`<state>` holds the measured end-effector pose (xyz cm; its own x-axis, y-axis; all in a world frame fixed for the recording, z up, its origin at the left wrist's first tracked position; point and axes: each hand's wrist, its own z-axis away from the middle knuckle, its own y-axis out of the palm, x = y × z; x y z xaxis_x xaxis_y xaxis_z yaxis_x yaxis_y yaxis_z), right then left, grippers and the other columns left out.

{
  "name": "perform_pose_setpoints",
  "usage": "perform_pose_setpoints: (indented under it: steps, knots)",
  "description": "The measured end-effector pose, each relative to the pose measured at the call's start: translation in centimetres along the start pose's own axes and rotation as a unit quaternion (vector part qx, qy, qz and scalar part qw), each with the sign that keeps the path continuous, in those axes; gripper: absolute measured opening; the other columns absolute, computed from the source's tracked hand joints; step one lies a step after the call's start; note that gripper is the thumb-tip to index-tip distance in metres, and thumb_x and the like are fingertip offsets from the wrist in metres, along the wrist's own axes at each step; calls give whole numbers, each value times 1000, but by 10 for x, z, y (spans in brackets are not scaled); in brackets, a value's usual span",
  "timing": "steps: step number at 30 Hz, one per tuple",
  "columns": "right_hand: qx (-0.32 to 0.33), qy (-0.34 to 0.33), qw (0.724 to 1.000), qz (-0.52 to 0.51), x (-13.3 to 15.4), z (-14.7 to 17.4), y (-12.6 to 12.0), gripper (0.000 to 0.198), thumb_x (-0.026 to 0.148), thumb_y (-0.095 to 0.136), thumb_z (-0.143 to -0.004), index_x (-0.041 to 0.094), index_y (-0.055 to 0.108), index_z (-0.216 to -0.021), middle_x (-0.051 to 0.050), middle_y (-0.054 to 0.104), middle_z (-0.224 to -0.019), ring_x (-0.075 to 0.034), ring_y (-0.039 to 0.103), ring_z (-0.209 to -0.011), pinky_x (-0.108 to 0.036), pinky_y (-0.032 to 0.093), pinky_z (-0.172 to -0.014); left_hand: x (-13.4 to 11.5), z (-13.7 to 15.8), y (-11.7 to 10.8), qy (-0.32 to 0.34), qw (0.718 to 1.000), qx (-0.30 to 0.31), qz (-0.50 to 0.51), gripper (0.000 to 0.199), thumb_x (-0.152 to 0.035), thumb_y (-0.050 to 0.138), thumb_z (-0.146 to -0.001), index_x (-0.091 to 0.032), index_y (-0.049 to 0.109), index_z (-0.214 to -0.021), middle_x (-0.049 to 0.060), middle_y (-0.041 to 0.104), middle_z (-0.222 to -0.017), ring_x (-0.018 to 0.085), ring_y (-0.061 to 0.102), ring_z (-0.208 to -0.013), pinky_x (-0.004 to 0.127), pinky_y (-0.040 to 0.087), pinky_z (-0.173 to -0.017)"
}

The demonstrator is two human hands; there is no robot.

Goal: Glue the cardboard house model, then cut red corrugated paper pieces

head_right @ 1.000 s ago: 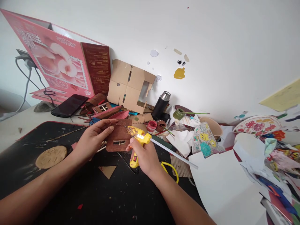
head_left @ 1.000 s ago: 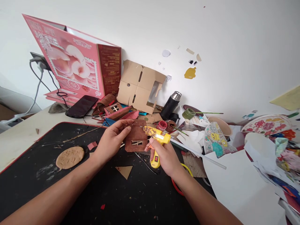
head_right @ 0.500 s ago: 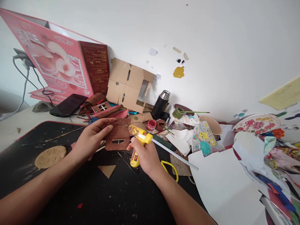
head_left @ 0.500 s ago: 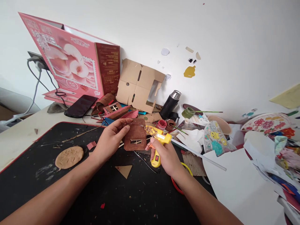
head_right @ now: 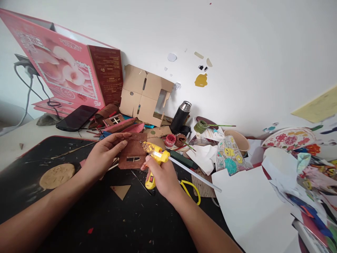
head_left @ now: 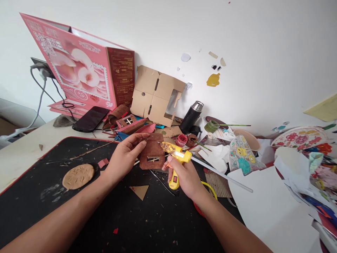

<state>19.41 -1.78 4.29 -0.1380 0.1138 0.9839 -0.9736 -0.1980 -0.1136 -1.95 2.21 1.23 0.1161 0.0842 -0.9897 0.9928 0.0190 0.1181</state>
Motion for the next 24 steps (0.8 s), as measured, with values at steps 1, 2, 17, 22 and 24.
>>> perform_pose_setpoints:
  steps: [1,2,17,22,24]
  knots:
    - [-1,1,1000,-5,0,0,0,47,63,70,-94,19,70,-77,-3,72,-68,-14,59,-48,-28,47,-53,0,0,0,2,1000,2,-4,50,-60,83,-86,-24,81,-120,11,82,-126,34,75,-119,42,62,-100]
    - [-1,2,1000,-10,1,-1,1,46,63,70,-93,19,69,-77,-3,72,-68,-14,58,-47,-27,47,-53,0,0,0,2,1000,3,-8,51,-61,83,-86,-24,81,-120,11,82,-127,34,75,-119,42,62,-100]
    - [-3,8,1000,-13,-4,-4,2,44,61,69,-89,19,69,-78,-4,74,-71,-13,57,-47,-27,44,-51,-4,1,2,-16,1000,11,-13,58,-64,82,-82,-20,76,-120,13,82,-126,36,76,-121,45,64,-98]
    - [-6,9,1000,-10,-6,-5,2,43,60,67,-89,19,70,-77,-3,71,-67,-13,56,-47,-28,44,-52,-4,2,3,-28,1000,11,8,59,-63,83,-81,-20,76,-120,12,82,-125,35,76,-121,42,66,-93]
    - [-5,10,1000,-11,-6,-6,1,42,60,68,-88,19,70,-77,-3,71,-67,-13,56,-47,-28,44,-51,-3,2,3,-31,999,11,12,59,-63,84,-81,-20,76,-120,12,82,-125,35,76,-121,41,66,-93]
